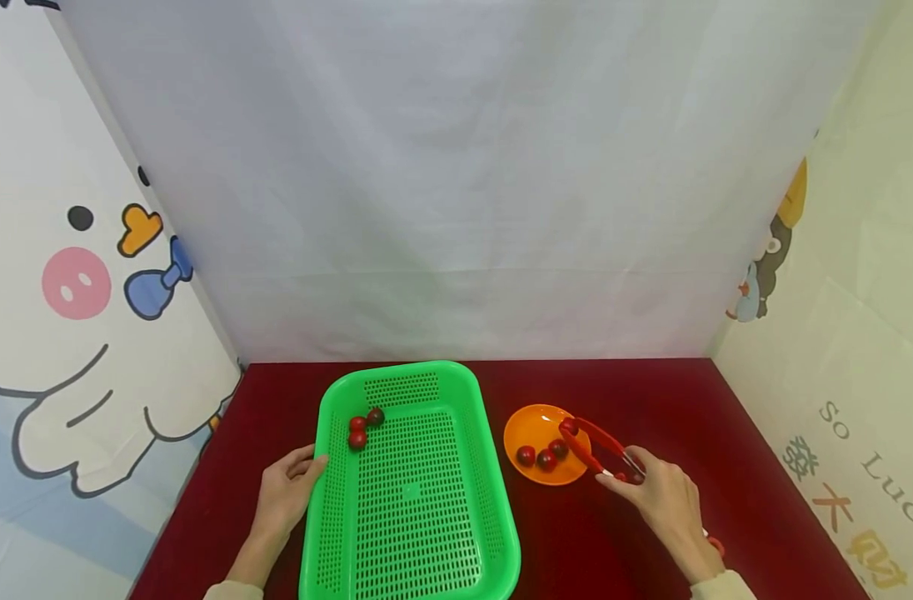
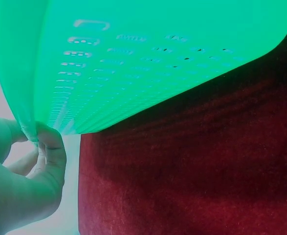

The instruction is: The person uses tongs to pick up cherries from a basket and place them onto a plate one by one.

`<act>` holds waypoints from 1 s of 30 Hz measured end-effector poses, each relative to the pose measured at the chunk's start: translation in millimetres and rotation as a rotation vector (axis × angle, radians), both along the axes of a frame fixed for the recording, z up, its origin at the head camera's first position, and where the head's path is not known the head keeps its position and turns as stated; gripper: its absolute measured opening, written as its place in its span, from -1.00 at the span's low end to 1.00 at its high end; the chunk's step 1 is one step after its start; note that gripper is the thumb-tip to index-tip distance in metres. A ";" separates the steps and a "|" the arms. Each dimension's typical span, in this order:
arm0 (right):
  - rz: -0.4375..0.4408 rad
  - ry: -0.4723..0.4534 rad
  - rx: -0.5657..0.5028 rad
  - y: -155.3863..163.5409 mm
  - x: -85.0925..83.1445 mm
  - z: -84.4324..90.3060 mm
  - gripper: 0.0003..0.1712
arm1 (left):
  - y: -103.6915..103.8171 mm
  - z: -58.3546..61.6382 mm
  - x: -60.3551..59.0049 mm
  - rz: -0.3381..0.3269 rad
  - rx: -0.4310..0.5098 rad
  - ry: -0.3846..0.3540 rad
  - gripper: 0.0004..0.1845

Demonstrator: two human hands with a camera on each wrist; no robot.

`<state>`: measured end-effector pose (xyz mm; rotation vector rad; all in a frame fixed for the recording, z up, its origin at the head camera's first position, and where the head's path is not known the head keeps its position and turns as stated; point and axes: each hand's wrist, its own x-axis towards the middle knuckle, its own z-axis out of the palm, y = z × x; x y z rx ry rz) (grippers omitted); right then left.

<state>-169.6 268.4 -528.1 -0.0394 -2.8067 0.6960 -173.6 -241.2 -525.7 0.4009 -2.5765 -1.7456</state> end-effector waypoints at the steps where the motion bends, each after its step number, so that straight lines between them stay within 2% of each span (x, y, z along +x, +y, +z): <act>1: -0.002 -0.003 0.003 1.2 0.4 0.0 -0.29 | 0.2 0.2 -0.1 0.000 0.002 -0.001 -0.50; 16: 0.029 -0.051 0.050 6.0 -2.7 5.2 -0.38 | 0.3 0.5 0.3 0.001 0.007 -0.013 -0.49; 30: 0.049 -0.090 0.087 6.4 -6.1 9.9 -0.32 | 0.5 1.6 1.0 -0.004 0.011 -0.007 -0.50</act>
